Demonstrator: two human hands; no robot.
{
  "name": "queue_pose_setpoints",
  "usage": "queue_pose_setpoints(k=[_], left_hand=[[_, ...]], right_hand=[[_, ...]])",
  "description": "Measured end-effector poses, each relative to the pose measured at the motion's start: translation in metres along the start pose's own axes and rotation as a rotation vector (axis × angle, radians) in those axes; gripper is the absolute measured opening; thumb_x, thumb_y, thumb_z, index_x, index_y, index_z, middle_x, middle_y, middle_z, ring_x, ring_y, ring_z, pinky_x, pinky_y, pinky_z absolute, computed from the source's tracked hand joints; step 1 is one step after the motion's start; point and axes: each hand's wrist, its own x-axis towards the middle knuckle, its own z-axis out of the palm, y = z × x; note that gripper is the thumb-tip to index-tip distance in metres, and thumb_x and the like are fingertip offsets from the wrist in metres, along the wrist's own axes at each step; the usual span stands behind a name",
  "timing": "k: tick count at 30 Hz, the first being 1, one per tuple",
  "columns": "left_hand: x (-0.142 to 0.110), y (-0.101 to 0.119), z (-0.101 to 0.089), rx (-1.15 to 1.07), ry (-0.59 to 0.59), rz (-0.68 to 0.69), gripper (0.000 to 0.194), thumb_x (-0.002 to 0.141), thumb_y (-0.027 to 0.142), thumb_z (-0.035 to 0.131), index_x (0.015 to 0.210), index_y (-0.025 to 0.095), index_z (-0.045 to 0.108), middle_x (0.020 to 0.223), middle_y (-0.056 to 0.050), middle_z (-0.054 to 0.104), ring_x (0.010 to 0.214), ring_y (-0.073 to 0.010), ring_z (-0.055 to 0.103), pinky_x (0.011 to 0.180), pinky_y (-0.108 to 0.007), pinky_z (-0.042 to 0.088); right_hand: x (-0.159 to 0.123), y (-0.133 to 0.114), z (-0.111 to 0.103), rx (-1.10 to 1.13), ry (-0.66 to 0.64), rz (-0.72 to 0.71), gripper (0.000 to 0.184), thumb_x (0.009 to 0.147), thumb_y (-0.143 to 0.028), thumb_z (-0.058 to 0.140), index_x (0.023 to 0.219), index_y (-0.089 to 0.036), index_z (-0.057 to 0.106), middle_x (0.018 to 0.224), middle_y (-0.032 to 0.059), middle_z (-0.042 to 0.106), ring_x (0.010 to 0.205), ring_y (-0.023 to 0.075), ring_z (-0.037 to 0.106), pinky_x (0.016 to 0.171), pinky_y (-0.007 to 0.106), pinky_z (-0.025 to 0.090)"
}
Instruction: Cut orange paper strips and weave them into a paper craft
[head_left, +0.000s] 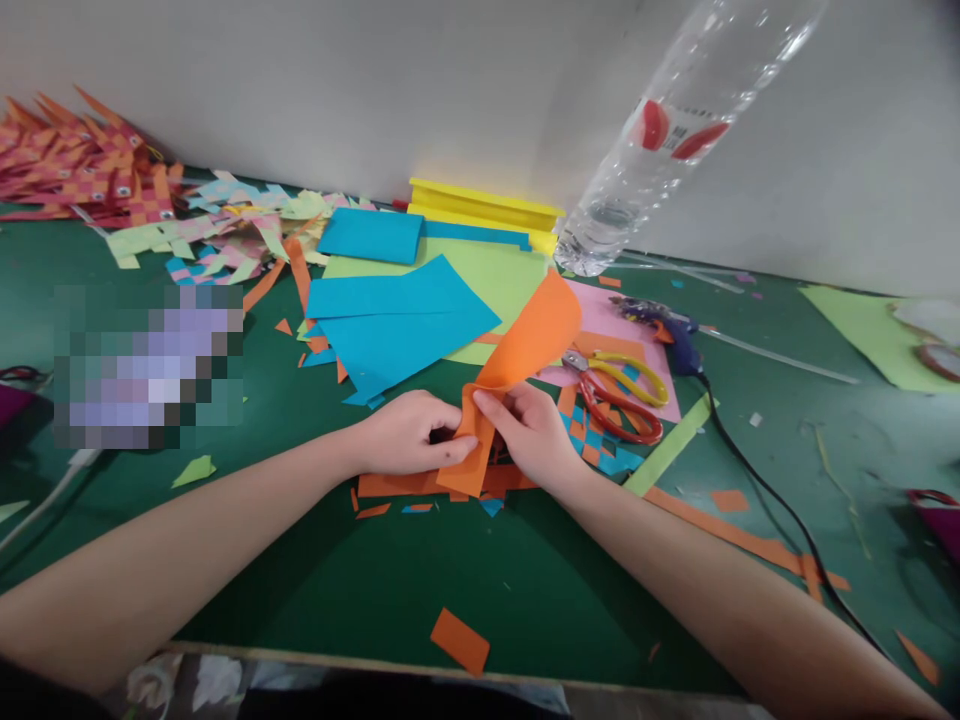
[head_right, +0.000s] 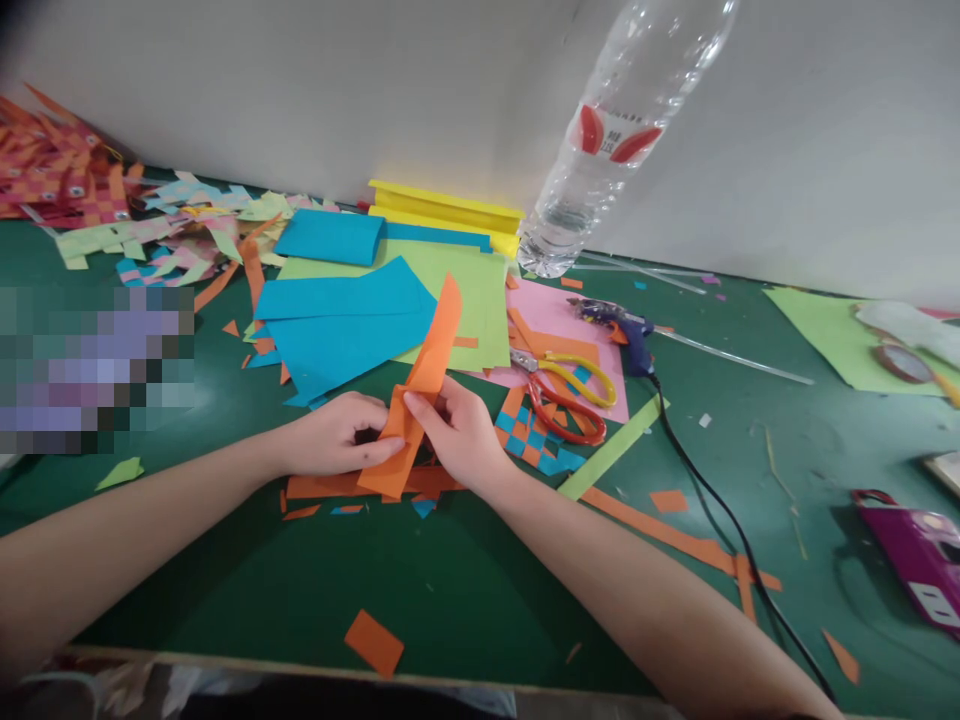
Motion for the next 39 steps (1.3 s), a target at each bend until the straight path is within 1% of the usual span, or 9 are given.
queue_pose_setpoints(k=[7,12,17,21,25,29,33,36,39], left_hand=[[0.0,0.0008,-0.0001,-0.009,0.002,-0.012,0.036,0.088,0.035,0.042,0.059,0.02,0.025,0.052,0.006,0.027,0.049,-0.0091,0.03,0.049,-0.026,0.021],[0.0003,0.0008,0.0003,-0.007,-0.022,-0.022,0.036,0.088,0.034,0.043,0.06,0.02,0.027,0.053,0.006,0.028,0.049,-0.0092,0.03,0.05,-0.026,0.022],[0.0009,0.0032,-0.0016,-0.067,-0.011,-0.064,0.035,0.088,0.034,0.043,0.059,0.019,0.029,0.054,0.005,0.03,0.049,-0.0085,0.03,0.049,-0.025,0.021],[0.0007,0.0052,-0.0026,-0.143,-0.007,-0.077,0.034,0.089,0.034,0.043,0.061,0.019,0.033,0.054,0.006,0.033,0.049,-0.0079,0.03,0.047,-0.023,0.023],[0.0014,0.0054,-0.0019,-0.183,-0.001,-0.08,0.034,0.092,0.036,0.044,0.063,0.018,0.038,0.056,0.006,0.036,0.05,-0.0077,0.032,0.047,-0.021,0.025],[0.0025,0.0048,-0.0016,-0.199,0.008,-0.072,0.037,0.094,0.036,0.044,0.062,0.019,0.036,0.055,0.006,0.033,0.049,-0.0075,0.03,0.046,-0.021,0.024],[0.0019,0.0052,-0.0041,-0.222,0.022,-0.069,0.034,0.093,0.034,0.042,0.063,0.019,0.036,0.057,0.006,0.032,0.05,-0.0073,0.029,0.046,-0.021,0.023],[0.0005,0.0046,-0.006,-0.265,-0.017,-0.089,0.034,0.091,0.035,0.042,0.062,0.018,0.036,0.057,0.006,0.03,0.049,-0.0072,0.028,0.045,-0.021,0.022],[-0.0009,0.0015,-0.0063,-0.289,-0.043,-0.088,0.037,0.089,0.037,0.045,0.059,0.019,0.032,0.056,0.005,0.027,0.049,-0.007,0.026,0.045,-0.022,0.021]], right_hand=[[0.0004,-0.0038,0.0001,0.04,0.001,-0.039,0.031,0.085,-0.051,0.059,0.078,-0.02,0.057,0.058,-0.0046,0.046,0.049,0.01,0.04,0.043,0.025,0.032],[-0.0004,-0.005,0.0004,0.043,0.003,-0.028,0.03,0.086,-0.048,0.06,0.077,-0.02,0.057,0.056,-0.0048,0.045,0.048,0.0095,0.038,0.041,0.024,0.03],[-0.0019,-0.0047,0.0009,0.103,0.008,-0.006,0.027,0.086,-0.047,0.061,0.08,-0.02,0.057,0.059,-0.0047,0.048,0.048,0.0092,0.042,0.042,0.023,0.034],[-0.0024,-0.0052,0.0009,0.15,0.006,0.041,0.031,0.085,-0.051,0.06,0.085,-0.02,0.057,0.058,-0.0047,0.05,0.046,0.0092,0.044,0.041,0.023,0.036],[-0.0023,-0.0058,0.0009,0.127,0.002,0.0,0.033,0.083,-0.052,0.061,0.082,-0.02,0.059,0.061,-0.0031,0.051,0.049,0.0104,0.045,0.042,0.024,0.037],[-0.0029,-0.0068,0.0015,0.143,-0.005,-0.007,0.032,0.083,-0.053,0.062,0.078,-0.021,0.058,0.06,-0.003,0.052,0.05,0.0104,0.046,0.043,0.024,0.038],[-0.003,-0.0065,0.001,0.175,0.008,0.028,0.038,0.081,-0.057,0.064,0.073,-0.021,0.057,0.05,-0.0051,0.05,0.042,0.0088,0.043,0.04,0.023,0.036],[-0.0023,-0.0036,0.0,0.203,0.037,0.026,0.046,0.084,-0.063,0.058,0.066,-0.02,0.056,0.047,-0.0039,0.051,0.04,0.0084,0.044,0.04,0.023,0.036],[-0.0012,0.0014,-0.0006,0.259,0.055,0.019,0.051,0.087,-0.065,0.054,0.063,-0.019,0.056,0.048,-0.0024,0.054,0.041,0.0082,0.045,0.04,0.023,0.035]])
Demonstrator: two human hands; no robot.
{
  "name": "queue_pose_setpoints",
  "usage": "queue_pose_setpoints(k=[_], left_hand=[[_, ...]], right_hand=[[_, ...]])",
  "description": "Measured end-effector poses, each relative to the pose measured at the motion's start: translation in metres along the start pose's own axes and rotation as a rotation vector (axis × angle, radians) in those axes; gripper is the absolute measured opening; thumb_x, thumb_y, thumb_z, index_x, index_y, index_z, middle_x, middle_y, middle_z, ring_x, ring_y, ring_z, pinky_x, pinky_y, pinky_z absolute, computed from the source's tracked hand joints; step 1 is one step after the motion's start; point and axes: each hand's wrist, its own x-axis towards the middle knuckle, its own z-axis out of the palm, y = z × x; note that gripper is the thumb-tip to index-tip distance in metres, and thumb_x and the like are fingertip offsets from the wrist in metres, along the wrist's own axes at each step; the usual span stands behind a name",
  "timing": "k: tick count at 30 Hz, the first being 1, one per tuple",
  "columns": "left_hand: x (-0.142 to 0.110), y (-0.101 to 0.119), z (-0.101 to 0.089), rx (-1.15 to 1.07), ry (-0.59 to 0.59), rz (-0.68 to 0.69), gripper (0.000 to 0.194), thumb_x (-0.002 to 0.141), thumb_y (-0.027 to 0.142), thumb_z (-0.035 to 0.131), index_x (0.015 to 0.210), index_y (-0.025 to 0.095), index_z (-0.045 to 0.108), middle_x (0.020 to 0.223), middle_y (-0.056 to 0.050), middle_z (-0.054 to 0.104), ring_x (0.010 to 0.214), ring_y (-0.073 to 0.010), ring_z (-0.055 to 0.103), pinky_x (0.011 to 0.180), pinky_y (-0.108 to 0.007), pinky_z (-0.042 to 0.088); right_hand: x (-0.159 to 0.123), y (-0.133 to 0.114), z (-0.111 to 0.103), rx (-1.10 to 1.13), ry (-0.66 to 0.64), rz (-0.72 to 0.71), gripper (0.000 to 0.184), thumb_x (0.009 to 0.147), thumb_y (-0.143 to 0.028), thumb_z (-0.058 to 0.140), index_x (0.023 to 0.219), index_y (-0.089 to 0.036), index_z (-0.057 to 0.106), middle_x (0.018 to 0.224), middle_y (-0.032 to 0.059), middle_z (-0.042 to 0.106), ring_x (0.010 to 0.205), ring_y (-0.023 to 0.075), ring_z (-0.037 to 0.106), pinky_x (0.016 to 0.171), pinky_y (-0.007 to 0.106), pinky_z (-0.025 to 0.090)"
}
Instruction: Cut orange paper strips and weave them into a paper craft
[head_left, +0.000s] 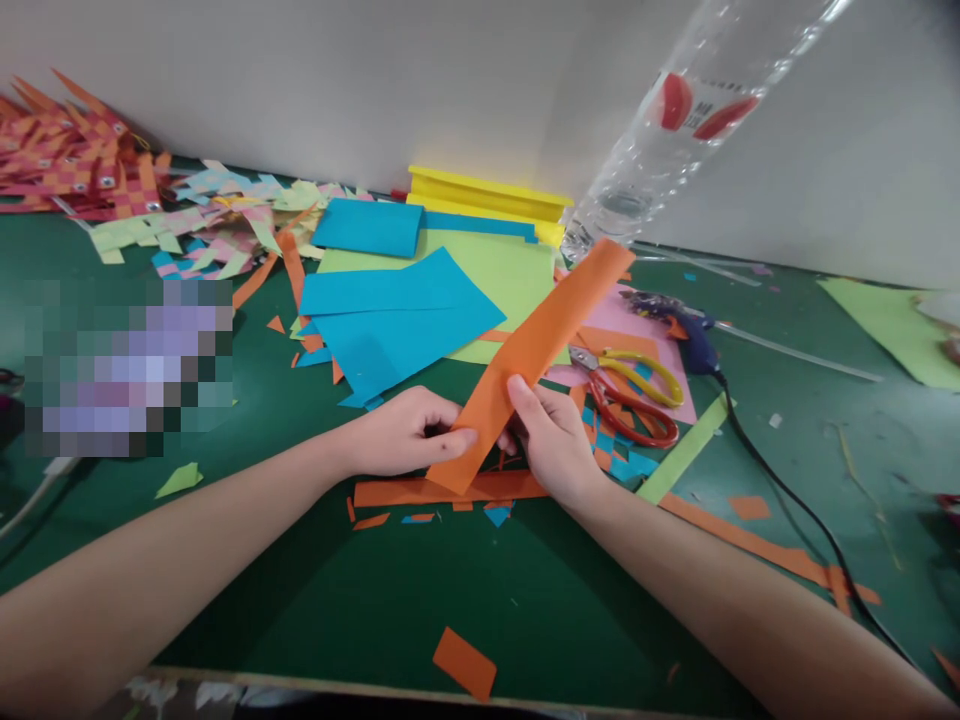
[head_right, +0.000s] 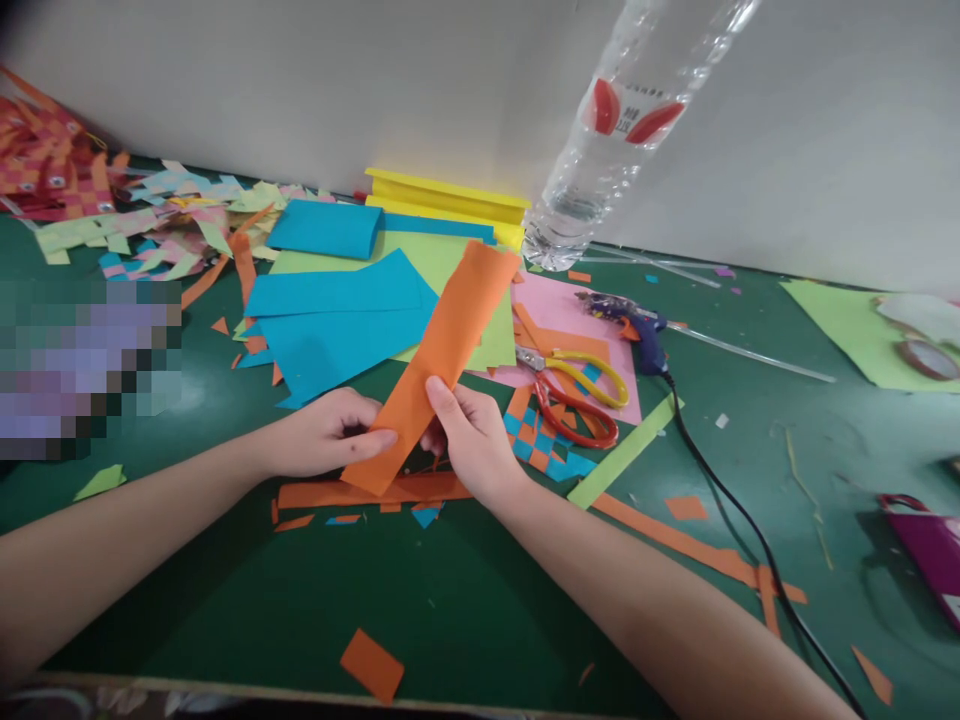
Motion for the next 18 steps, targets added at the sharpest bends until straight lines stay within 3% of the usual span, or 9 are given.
queue_pose_setpoints(k=[6,18], left_hand=[[-0.0004,-0.0052,-0.0008,0.01,-0.028,0.018,0.041,0.087,0.037,0.049,0.058,0.02,0.025,0.057,0.004,0.026,0.053,-0.0087,0.028,0.049,-0.025,0.022],[-0.0006,-0.0029,-0.0006,0.041,-0.032,0.002,0.039,0.088,0.037,0.044,0.058,0.02,0.027,0.057,0.004,0.025,0.051,-0.0085,0.025,0.048,-0.025,0.02]], right_hand=[[0.0026,0.0064,-0.0015,0.067,0.025,-0.033,0.044,0.086,-0.056,0.063,0.062,-0.02,0.055,0.049,-0.0047,0.05,0.041,0.0073,0.042,0.04,0.023,0.032],[0.0035,0.0047,-0.0025,0.156,0.051,0.002,0.048,0.087,-0.06,0.058,0.06,-0.02,0.053,0.05,-0.0033,0.049,0.043,0.0083,0.041,0.04,0.023,0.033]])
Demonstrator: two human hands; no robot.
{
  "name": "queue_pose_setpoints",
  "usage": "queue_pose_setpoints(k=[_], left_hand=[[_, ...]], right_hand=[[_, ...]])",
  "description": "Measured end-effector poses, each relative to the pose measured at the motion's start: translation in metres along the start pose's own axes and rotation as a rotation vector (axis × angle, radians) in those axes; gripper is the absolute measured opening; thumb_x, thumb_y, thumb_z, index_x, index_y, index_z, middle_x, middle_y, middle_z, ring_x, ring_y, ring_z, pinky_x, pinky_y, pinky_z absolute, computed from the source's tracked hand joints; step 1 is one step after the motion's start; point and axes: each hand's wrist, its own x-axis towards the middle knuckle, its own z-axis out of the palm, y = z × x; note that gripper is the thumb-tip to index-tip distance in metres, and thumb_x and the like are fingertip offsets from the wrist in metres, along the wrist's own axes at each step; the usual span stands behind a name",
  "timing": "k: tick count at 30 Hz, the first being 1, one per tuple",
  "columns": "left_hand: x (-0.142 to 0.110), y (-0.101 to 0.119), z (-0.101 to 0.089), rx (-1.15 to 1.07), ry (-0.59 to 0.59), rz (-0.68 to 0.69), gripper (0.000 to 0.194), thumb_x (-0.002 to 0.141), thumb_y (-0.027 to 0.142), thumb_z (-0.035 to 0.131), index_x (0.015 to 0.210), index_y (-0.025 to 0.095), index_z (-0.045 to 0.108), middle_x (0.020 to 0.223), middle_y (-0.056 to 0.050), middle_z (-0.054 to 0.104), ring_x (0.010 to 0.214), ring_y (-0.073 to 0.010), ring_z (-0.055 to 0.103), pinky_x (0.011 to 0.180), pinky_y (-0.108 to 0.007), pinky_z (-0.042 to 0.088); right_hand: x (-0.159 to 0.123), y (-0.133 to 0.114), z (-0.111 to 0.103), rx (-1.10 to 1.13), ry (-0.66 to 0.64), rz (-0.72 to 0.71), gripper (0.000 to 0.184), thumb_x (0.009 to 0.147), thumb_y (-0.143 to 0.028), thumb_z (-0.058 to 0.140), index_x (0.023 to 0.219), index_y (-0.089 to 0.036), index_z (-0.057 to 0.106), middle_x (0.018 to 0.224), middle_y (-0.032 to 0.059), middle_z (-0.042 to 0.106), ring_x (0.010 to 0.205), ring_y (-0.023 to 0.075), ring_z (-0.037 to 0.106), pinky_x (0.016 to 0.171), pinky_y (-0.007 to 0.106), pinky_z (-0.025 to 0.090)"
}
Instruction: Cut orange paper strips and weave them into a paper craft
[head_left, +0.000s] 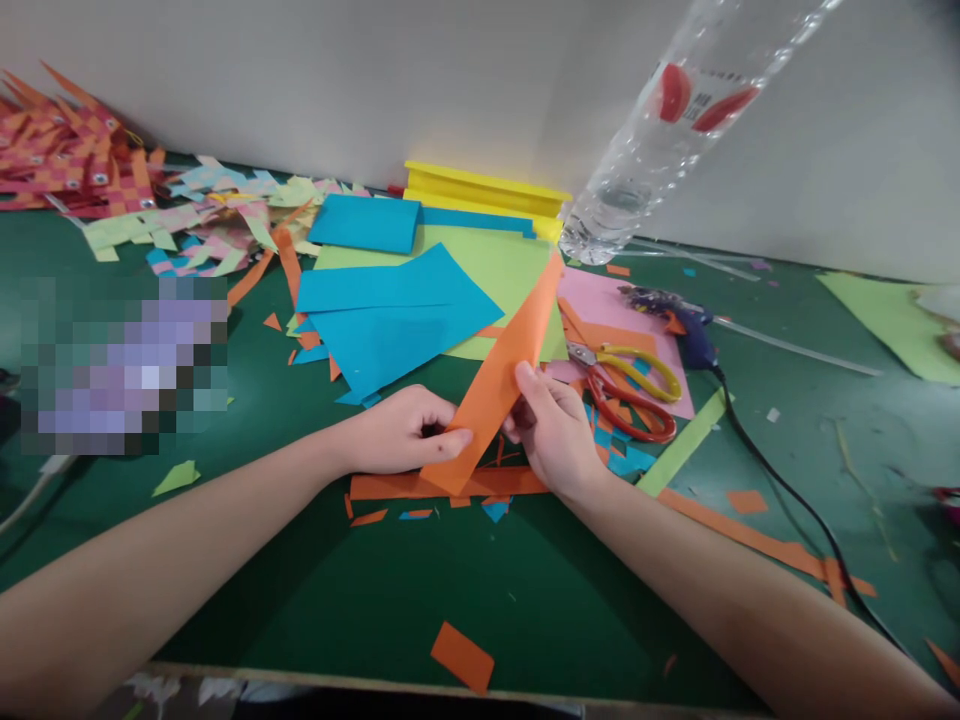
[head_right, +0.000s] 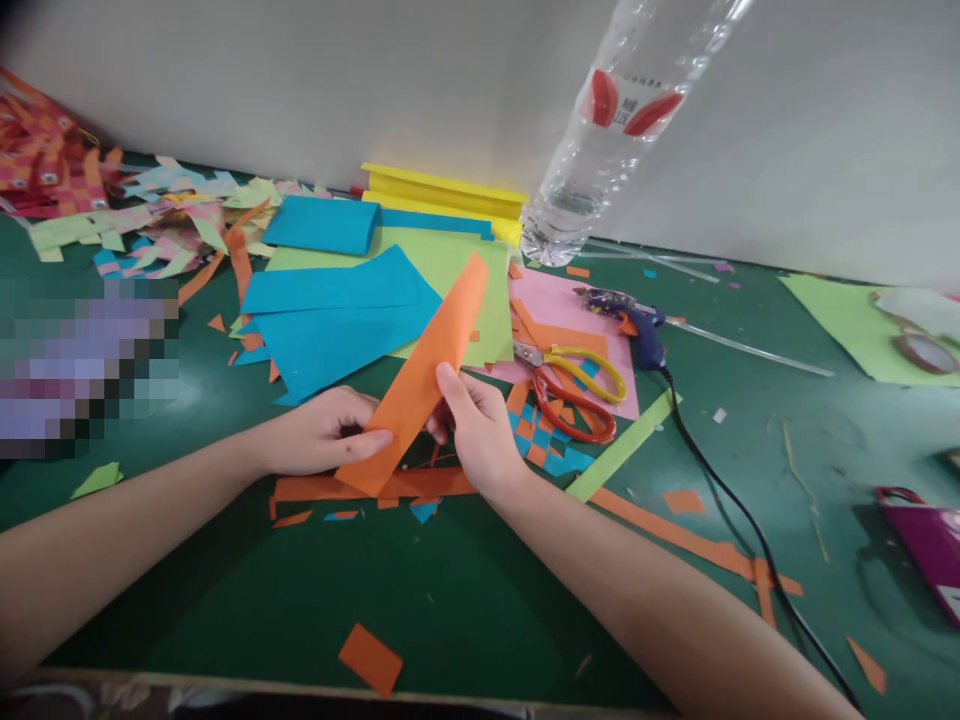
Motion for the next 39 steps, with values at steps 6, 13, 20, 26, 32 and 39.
queue_pose_setpoints(k=[6,13,20,26,32,39], left_hand=[[-0.0005,-0.0004,0.0006,0.055,-0.008,0.011,0.042,0.09,0.038,0.045,0.057,0.02,0.027,0.054,0.004,0.028,0.052,-0.0095,0.03,0.05,-0.026,0.023],[0.0004,0.0015,0.0017,0.083,0.029,0.037,0.045,0.095,0.037,0.042,0.056,0.019,0.029,0.053,0.005,0.027,0.047,-0.0081,0.028,0.047,-0.025,0.02],[0.0007,0.0017,0.0025,0.053,0.036,0.027,0.048,0.096,0.043,0.044,0.056,0.019,0.03,0.054,0.005,0.027,0.047,-0.0077,0.027,0.045,-0.024,0.02],[0.0004,0.0036,0.0018,0.019,0.03,0.043,0.043,0.093,0.038,0.048,0.059,0.018,0.034,0.056,0.005,0.032,0.049,-0.0074,0.03,0.046,-0.021,0.024],[-0.0002,-0.0011,0.0031,0.024,0.035,0.019,0.043,0.093,0.038,0.049,0.059,0.018,0.034,0.056,0.005,0.031,0.049,-0.007,0.029,0.045,-0.02,0.023],[-0.0005,-0.0003,0.0029,-0.018,0.038,0.023,0.038,0.091,0.039,0.055,0.062,0.015,0.049,0.058,0.005,0.045,0.052,-0.007,0.039,0.047,-0.018,0.029]], right_hand=[[0.001,-0.003,0.0001,-0.044,-0.032,-0.019,0.033,0.076,-0.052,0.074,0.076,-0.02,0.065,0.055,-0.0054,0.049,0.044,0.0067,0.038,0.04,0.022,0.032],[0.0008,-0.0055,0.0019,-0.109,0.009,0.001,0.038,0.074,-0.054,0.074,0.071,-0.018,0.061,0.052,-0.0069,0.044,0.043,0.0055,0.032,0.04,0.022,0.027],[0.0017,-0.0026,0.0017,-0.102,0.037,-0.018,0.038,0.076,-0.055,0.073,0.072,-0.018,0.063,0.054,-0.005,0.051,0.044,0.0061,0.038,0.041,0.022,0.032],[0.0034,0.0001,0.0034,-0.039,0.036,-0.028,0.036,0.076,-0.053,0.073,0.074,-0.018,0.065,0.056,-0.0045,0.054,0.044,0.0061,0.04,0.041,0.021,0.033],[0.0037,0.0001,0.0022,-0.028,0.019,-0.027,0.035,0.077,-0.053,0.073,0.076,-0.018,0.066,0.058,-0.0042,0.055,0.045,0.006,0.04,0.041,0.021,0.035],[0.0028,0.0002,0.0026,-0.03,0.007,-0.023,0.036,0.077,-0.054,0.072,0.078,-0.019,0.066,0.059,-0.0039,0.056,0.045,0.0064,0.04,0.041,0.021,0.037]])
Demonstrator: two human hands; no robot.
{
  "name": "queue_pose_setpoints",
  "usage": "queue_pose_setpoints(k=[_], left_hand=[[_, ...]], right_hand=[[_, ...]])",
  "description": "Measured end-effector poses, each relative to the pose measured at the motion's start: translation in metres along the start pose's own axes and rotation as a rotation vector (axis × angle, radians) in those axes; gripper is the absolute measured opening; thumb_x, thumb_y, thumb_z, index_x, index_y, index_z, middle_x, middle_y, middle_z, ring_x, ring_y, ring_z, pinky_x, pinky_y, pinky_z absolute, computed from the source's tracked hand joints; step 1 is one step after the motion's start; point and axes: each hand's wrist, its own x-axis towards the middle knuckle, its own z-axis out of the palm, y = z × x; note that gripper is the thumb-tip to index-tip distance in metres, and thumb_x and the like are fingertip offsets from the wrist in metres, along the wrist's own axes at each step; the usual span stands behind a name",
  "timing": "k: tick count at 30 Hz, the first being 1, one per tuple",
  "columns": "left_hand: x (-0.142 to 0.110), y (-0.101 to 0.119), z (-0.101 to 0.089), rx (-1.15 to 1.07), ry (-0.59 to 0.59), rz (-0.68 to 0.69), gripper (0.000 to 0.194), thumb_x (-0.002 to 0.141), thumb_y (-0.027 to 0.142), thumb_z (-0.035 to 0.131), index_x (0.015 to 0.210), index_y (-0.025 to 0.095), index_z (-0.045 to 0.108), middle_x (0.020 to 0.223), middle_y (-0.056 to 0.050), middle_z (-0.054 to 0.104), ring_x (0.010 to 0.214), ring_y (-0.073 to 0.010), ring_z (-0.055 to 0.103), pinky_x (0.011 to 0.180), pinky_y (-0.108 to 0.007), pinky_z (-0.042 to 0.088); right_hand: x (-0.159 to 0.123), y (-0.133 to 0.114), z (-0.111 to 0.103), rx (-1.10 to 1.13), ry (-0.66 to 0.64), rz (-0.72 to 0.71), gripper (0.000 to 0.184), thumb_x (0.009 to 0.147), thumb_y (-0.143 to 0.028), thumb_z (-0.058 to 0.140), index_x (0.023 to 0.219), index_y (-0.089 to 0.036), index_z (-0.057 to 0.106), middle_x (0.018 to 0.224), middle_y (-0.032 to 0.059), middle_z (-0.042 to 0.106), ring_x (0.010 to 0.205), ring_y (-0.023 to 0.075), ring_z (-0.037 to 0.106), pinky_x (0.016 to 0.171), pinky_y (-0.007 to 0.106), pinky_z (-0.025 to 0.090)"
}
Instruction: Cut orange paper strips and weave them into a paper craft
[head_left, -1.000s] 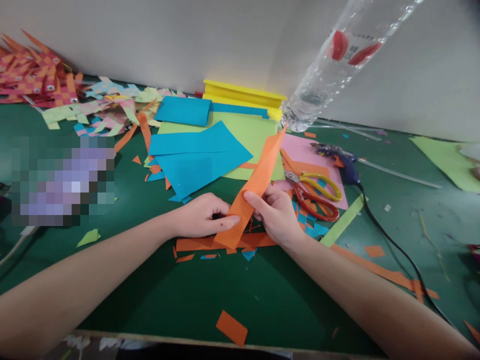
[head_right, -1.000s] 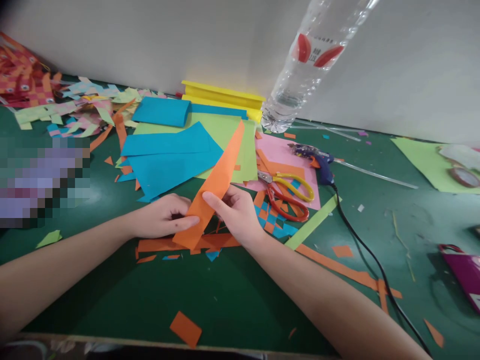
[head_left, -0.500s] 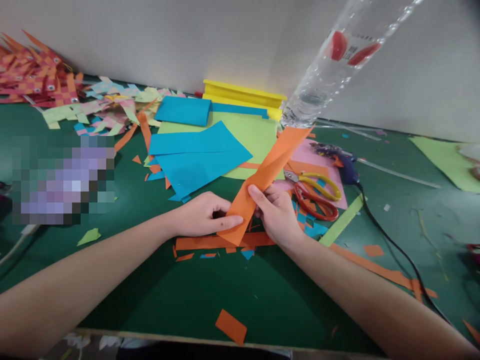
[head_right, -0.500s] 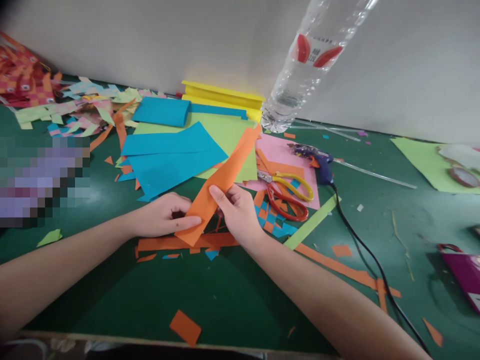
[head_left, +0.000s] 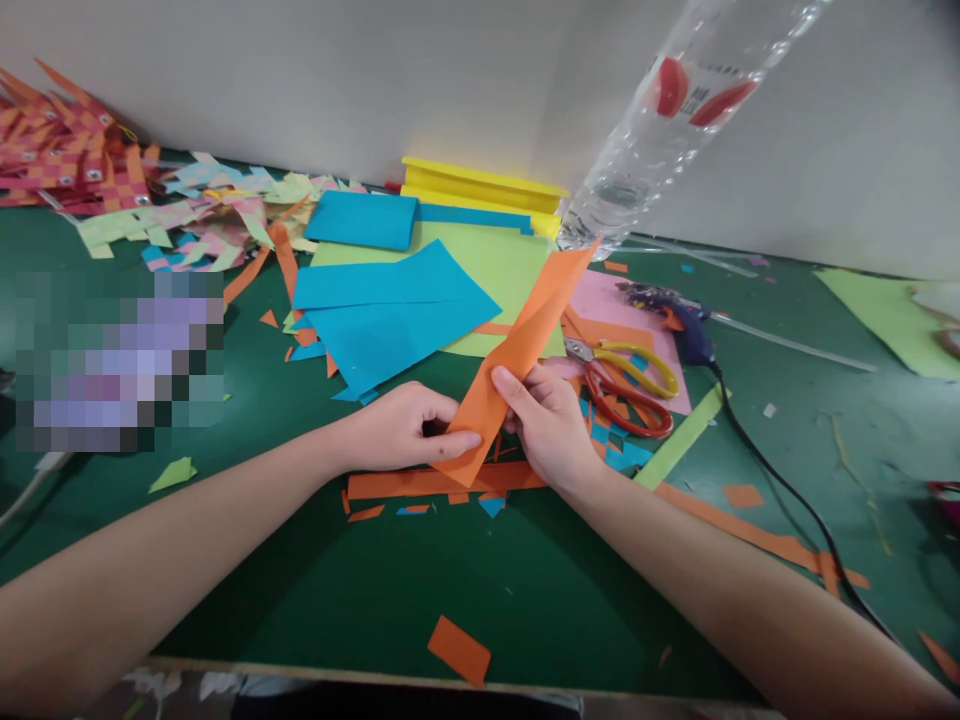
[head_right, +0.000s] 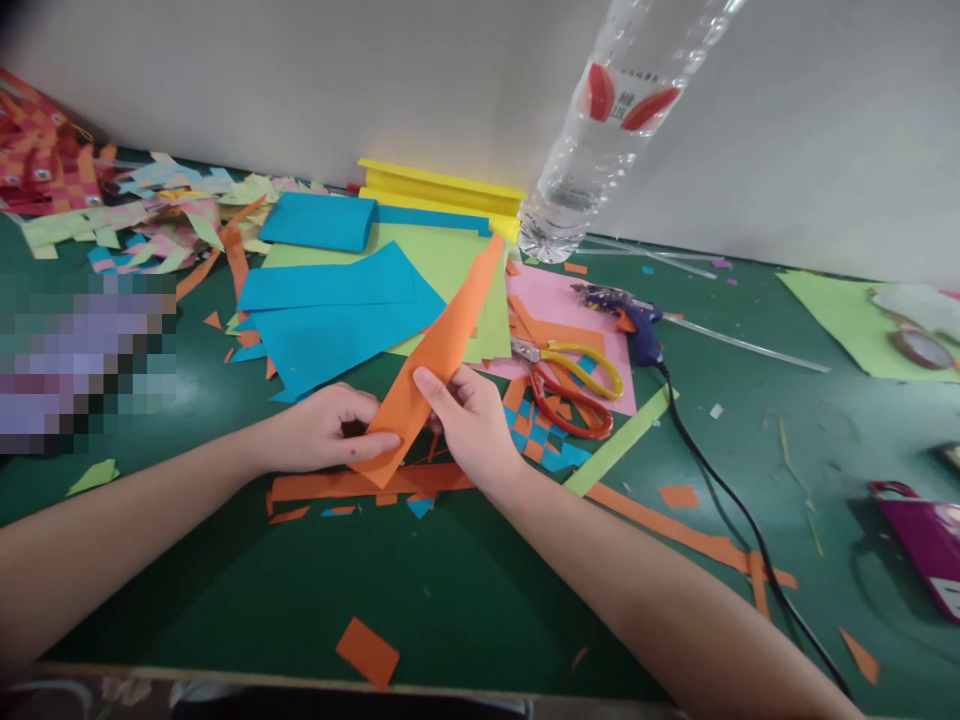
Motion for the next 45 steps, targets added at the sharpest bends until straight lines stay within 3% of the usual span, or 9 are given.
queue_pose_setpoints(k=[4,11,20,29,45], left_hand=[[0.0009,0.0037,-0.0004,-0.073,-0.014,-0.019,0.025,0.085,0.039,0.065,0.082,0.014,0.066,0.073,0.001,0.064,0.06,-0.009,0.052,0.053,-0.017,0.039],[0.0024,0.0012,-0.0001,0.031,0.003,-0.007,0.038,0.087,0.045,0.063,0.064,0.014,0.057,0.057,0.004,0.049,0.051,-0.007,0.042,0.046,-0.018,0.029],[0.0018,0.0007,-0.0003,0.063,-0.011,-0.031,0.049,0.086,0.052,0.06,0.056,0.015,0.048,0.055,0.004,0.041,0.048,-0.0075,0.038,0.045,-0.02,0.027],[0.0006,0.0002,0.0,0.109,-0.022,-0.03,0.049,0.089,0.052,0.056,0.056,0.015,0.049,0.056,0.003,0.043,0.049,-0.0083,0.04,0.045,-0.02,0.027],[0.0022,0.003,0.0004,0.17,-0.018,-0.053,0.055,0.092,0.053,0.046,0.051,0.018,0.036,0.051,0.002,0.041,0.047,-0.0085,0.038,0.046,-0.023,0.025]], right_hand=[[-0.0006,0.0003,-0.0002,0.004,-0.001,-0.004,0.035,0.079,-0.054,0.071,0.079,-0.019,0.066,0.06,-0.0036,0.056,0.046,0.0066,0.041,0.041,0.021,0.037],[0.0001,-0.0003,-0.0003,0.001,-0.002,0.007,0.035,0.079,-0.053,0.071,0.077,-0.019,0.065,0.056,-0.0046,0.052,0.045,0.0066,0.042,0.041,0.021,0.036],[-0.0003,-0.0007,-0.0005,-0.029,-0.006,0.005,0.037,0.078,-0.056,0.071,0.078,-0.019,0.064,0.06,-0.004,0.055,0.045,0.0065,0.041,0.04,0.021,0.037],[-0.0011,-0.0033,0.0002,-0.025,-0.016,0.004,0.037,0.079,-0.055,0.07,0.076,-0.019,0.062,0.058,-0.0045,0.053,0.044,0.0063,0.041,0.04,0.021,0.037],[-0.0008,-0.0029,0.0007,-0.012,-0.043,-0.003,0.036,0.082,-0.053,0.068,0.075,-0.019,0.061,0.057,-0.0052,0.05,0.044,0.006,0.04,0.04,0.02,0.036]])
